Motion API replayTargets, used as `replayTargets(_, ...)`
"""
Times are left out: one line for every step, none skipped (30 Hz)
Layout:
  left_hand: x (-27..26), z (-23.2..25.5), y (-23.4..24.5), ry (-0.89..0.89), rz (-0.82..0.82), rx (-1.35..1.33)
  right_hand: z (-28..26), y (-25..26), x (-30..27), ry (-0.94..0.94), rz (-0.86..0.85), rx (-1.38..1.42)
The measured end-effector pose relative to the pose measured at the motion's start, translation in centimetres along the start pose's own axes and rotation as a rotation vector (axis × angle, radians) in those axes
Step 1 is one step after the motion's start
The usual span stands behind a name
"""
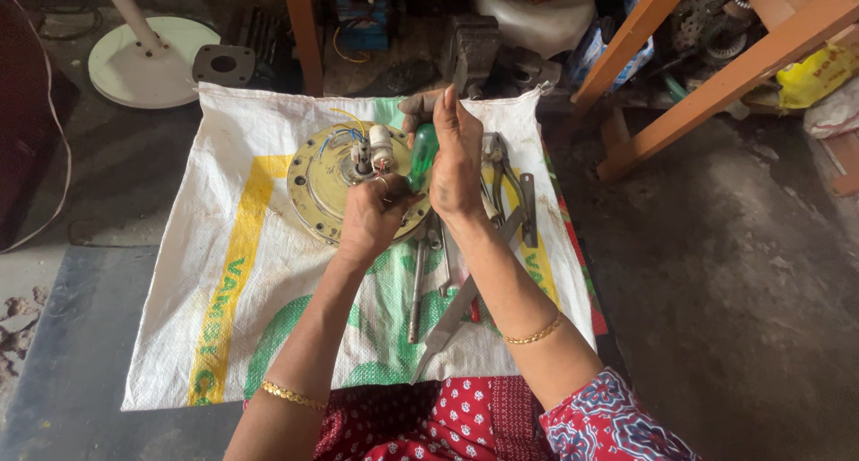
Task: The person works on a ceiling fan motor by hand and using a screwdriver to tighten components and adjust the wiring connections on the central hub.
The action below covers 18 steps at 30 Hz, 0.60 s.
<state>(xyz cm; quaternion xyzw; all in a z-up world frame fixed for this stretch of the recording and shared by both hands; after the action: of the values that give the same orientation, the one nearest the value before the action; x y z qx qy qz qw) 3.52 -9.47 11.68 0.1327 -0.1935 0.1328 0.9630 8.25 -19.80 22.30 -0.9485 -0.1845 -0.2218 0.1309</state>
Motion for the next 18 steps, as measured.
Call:
replayTargets(0.1, 0.1, 0.0, -0.006, -0.003, 0.005, 0.1, 0.1, 0.1, -0.008, 0.006, 0.012)
replayTargets(0.1, 0.2, -0.1, -0.011, -0.007, 0.009, 0.2, 0.2, 0.1, -0.018, 0.013, 0.025)
replayTargets(0.1, 0.2, -0.1, -0.001, -0.011, 0.021, 0.1, 0.2, 0.0, -0.014, 0.005, 0.019)
replayTargets(0.1, 0.2, 0.0, 0.009, -0.015, 0.032, 0.0, 0.2, -0.1, -0.010, -0.003, 0.012)
replayTargets(0.1, 0.2, -0.1, 0.018, -0.019, 0.043, -0.1, 0.3, -0.2, -0.005, -0.011, 0.006)
replayTargets(0.1, 0.3, -0.1, 0.017, -0.020, 0.024, -0.1, 0.4, -0.2, -0.004, -0.011, -0.016)
replayTargets(0.1, 0.3, -0.2, 0.015, -0.021, 0.005, -0.2, 0.5, -0.1, -0.004, -0.010, -0.038)
replayTargets(0.2, 0.4, -0.3, 0.014, -0.023, -0.014, -0.2, 0.7, -0.1, -0.003, -0.009, -0.059)
replayTargets(0.1, 0.3, -0.3, 0.032, -0.024, 0.007, -0.1, 0.6, -0.1, -0.004, -0.029, -0.066)
replayTargets(0.2, 0.3, -0.2, 0.048, -0.025, 0.027, 0.0, 0.7, 0.0, -0.004, -0.048, -0.074)
replayTargets(0.2, 0.2, -0.2, 0.065, -0.027, 0.047, 0.1, 0.7, 0.1, -0.004, -0.068, -0.082)
replayTargets(0.2, 0.6, 0.0, 0.039, -0.025, 0.052, -0.2, 0.2, 0.3, 0.039, -0.144, -0.106)
replayTargets(0.0, 1.0, 0.2, 0.013, -0.023, 0.058, -0.4, -0.4, 0.8, 0.083, -0.221, -0.131)
replayTargets(-0.1, 1.3, 0.3, -0.012, -0.021, 0.064, -0.7, -1.0, 1.1, 0.124, -0.299, -0.154)
replayTargets(-0.1, 1.1, 0.3, 0.001, -0.035, 0.056, -0.9, -2.0, 1.5, 0.121, -0.419, -0.101)
replayTargets(0.0, 0.8, 0.3, 0.014, -0.048, 0.048, -1.2, -2.8, 1.8, 0.117, -0.539, -0.046)
replayTargets(0.0, 0.5, 0.2, 0.027, -0.062, 0.040, -1.7, -3.8, 1.6, 0.112, -0.658, 0.009)
replayTargets(0.0, 0.0, 0.1, 0.054, -0.077, 0.056, -1.6, -4.2, 1.4, 0.036, -0.712, 0.035)
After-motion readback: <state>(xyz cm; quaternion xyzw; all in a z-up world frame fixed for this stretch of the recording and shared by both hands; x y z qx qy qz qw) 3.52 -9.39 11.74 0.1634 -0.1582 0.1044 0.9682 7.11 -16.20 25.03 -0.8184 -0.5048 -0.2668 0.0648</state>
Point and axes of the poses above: each hand's wrist, its own x-axis towards the middle knuckle, its own y-axis out of the back of the hand, z = x × y, the point moved 10 cm from there along x, towards the middle knuckle, and after that the axes turned 4 degrees about -x, right-handed, at the moved point
